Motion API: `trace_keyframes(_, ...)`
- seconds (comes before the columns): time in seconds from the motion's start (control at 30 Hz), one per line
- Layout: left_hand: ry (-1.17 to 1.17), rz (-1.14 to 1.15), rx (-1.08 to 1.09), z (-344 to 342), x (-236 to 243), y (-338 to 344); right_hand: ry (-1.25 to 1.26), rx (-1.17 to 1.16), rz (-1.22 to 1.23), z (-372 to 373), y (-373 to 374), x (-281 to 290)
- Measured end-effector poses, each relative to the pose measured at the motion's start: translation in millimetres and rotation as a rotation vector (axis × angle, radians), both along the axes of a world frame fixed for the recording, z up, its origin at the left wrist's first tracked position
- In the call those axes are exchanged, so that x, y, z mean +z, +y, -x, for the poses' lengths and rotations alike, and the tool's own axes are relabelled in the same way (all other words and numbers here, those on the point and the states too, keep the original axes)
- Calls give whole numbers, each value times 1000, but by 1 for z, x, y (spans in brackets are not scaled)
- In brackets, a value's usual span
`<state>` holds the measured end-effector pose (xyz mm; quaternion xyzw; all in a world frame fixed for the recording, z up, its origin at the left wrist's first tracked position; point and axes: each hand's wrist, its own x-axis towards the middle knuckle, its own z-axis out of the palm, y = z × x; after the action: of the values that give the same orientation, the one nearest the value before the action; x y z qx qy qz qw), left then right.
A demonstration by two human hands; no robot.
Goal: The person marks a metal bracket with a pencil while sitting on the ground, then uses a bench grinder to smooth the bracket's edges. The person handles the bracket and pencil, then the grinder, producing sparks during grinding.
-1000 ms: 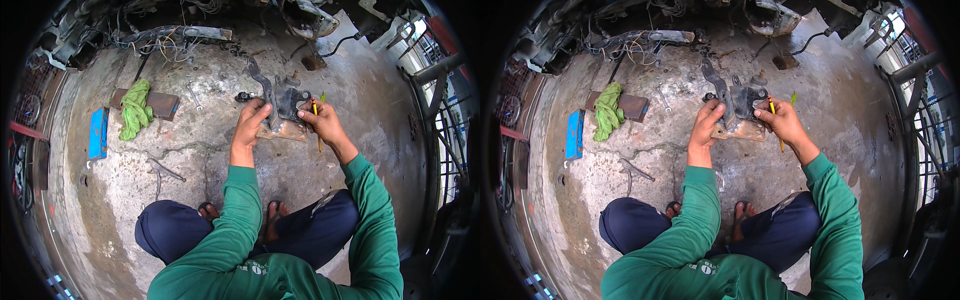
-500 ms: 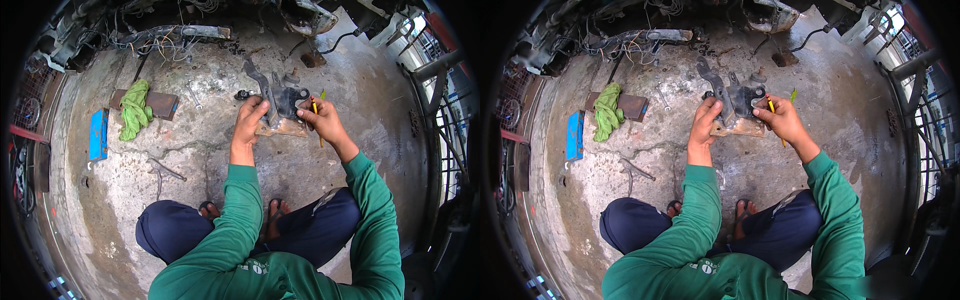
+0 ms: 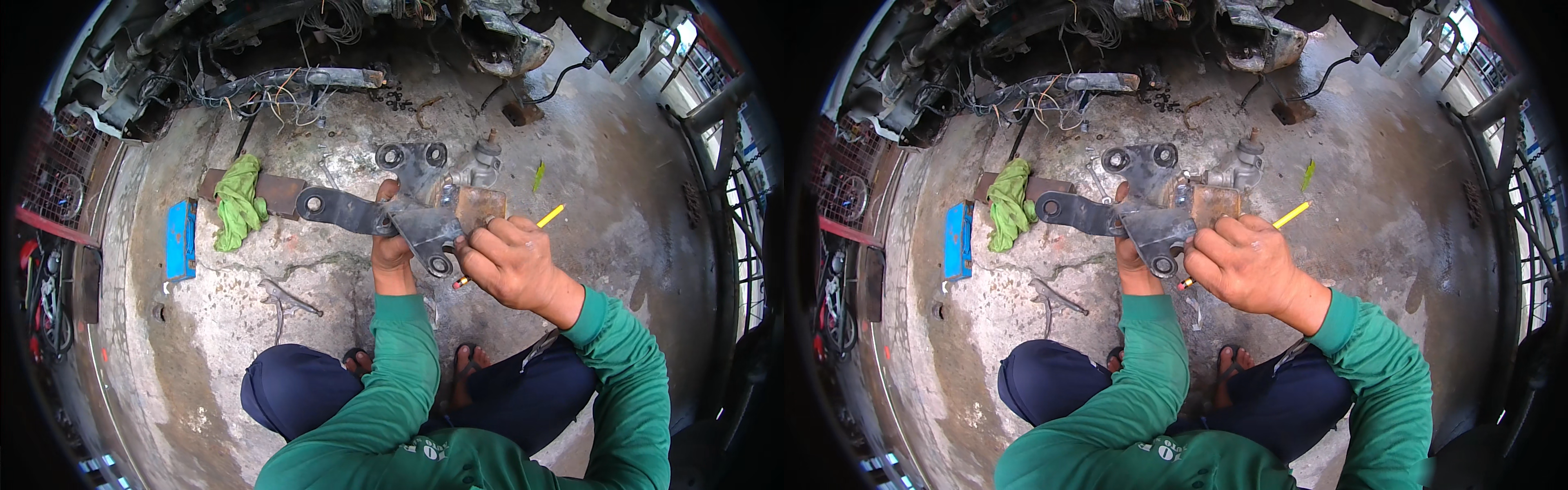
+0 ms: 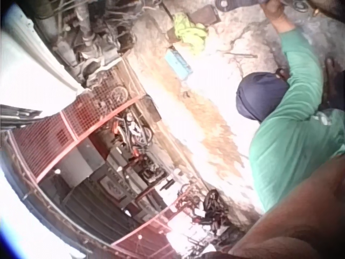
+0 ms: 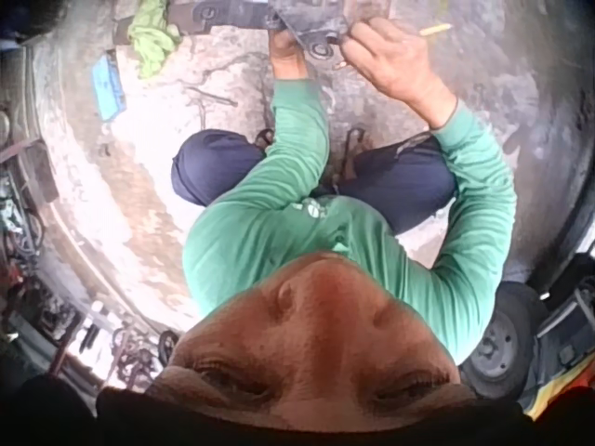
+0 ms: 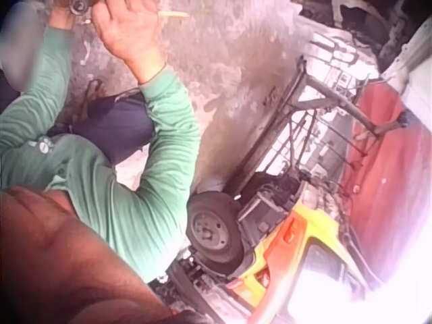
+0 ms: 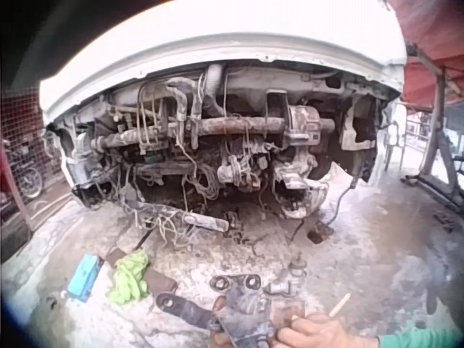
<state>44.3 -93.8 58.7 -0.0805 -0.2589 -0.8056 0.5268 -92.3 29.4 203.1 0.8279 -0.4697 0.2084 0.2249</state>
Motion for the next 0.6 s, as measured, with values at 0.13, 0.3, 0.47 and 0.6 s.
trace_keyframes(0.13,-8,6,-29,-3,-3,-8,-3,19,8,-3,2,6)
trace_keyframes(0.3,30,-27,25,3,0,-3,3,33,-6,-1,2,6)
trace_keyframes(0.47,-28,-12,83,2,9,-4,-5,12,-6,-1,2,7)
trace_keyframes(0.6,-101,-10,90,-3,9,-4,-172,-16,-42,3,-3,2)
